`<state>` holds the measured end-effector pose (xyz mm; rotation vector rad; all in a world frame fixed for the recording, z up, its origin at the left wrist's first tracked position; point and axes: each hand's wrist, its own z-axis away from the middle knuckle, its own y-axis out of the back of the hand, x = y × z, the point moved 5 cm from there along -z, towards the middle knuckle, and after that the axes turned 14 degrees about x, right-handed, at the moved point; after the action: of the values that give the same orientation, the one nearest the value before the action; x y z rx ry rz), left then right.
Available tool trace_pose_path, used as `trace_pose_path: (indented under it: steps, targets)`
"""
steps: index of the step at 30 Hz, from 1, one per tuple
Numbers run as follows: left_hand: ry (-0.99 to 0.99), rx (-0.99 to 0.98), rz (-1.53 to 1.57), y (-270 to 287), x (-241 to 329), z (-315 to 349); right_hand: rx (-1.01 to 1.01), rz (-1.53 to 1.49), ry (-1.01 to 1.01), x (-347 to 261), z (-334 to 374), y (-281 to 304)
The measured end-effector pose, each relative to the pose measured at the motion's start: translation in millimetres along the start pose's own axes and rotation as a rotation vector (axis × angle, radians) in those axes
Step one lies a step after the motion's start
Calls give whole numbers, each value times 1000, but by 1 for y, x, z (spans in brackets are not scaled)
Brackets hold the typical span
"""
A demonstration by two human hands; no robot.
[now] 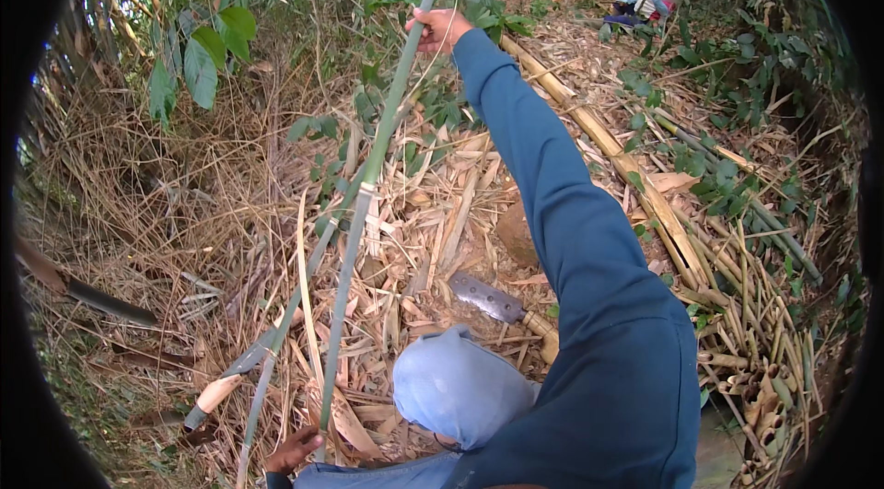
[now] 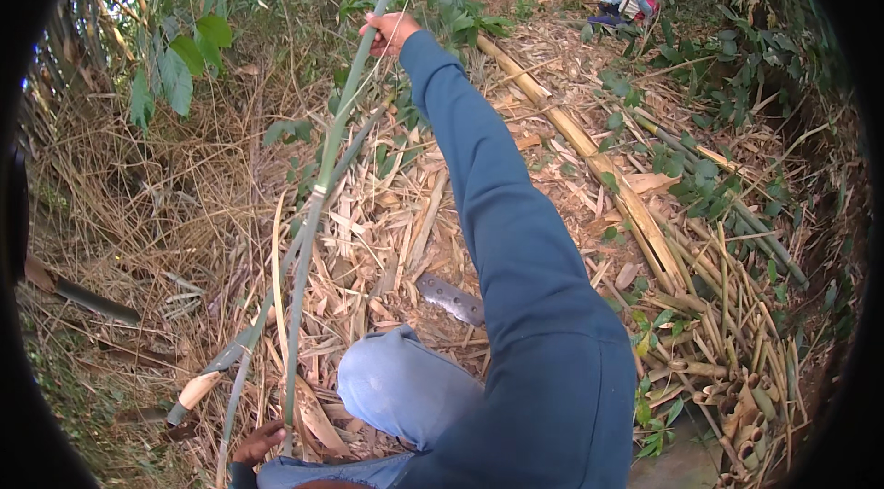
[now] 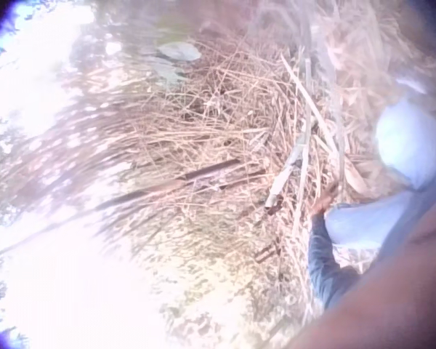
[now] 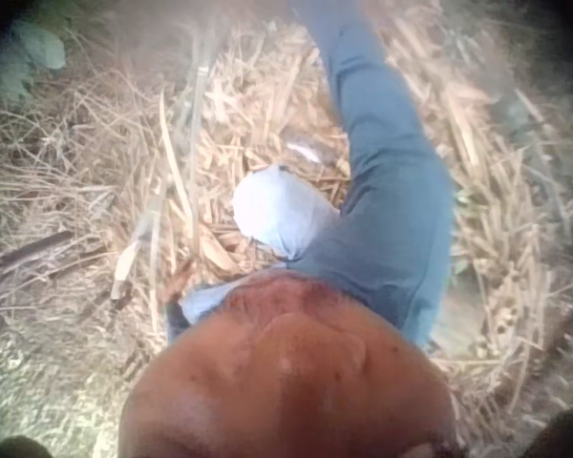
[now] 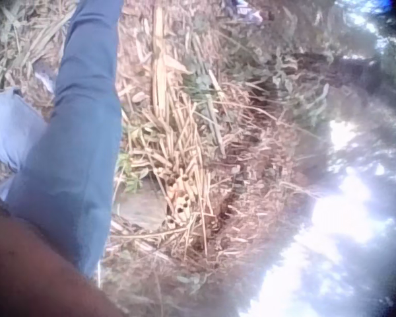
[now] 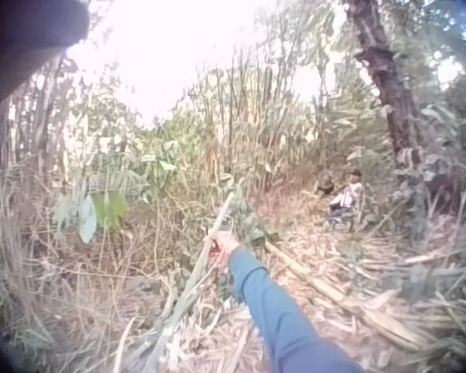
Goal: The person sits on the ground in a wooded area and uses a large knife to split a bamboo stalk into thin strips. They repeatedly strike the bamboo with the knife and then peel the resulting strips apart by hand.
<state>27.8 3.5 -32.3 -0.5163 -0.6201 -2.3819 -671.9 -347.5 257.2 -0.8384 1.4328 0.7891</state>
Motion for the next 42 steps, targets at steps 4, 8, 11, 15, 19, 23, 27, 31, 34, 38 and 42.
trace_pose_path:
  steps: [4,8,11,15,19,23,27,31,34,38,42]
  targets:
    - [-24,-62,55,-21,27,6,25,-7,82,-27,-8,16]
    - [-185,2,111,-30,21,-23,75,-156,105,-28,-3,56]
    - [-311,242,158,-23,72,-10,247,176,168,14,52,67]
    - [-459,368,177,-37,137,-37,184,264,16,158,171,107]
    - [-521,347,335,-72,200,-81,131,510,-118,280,311,139]
    - [-566,307,311,-95,264,-99,184,795,-182,311,412,150]
    - [-608,431,250,-114,280,-147,66,882,-184,304,448,137]
    - [-879,937,17,-130,205,-195,70,929,-15,319,448,141]
    - [-515,728,-47,-121,148,-173,132,937,60,346,450,148]
    - [-459,937,61,-112,68,-158,166,1031,-25,350,440,144]
    - [-333,939,-50,-110,18,-148,124,1106,-33,357,454,145]
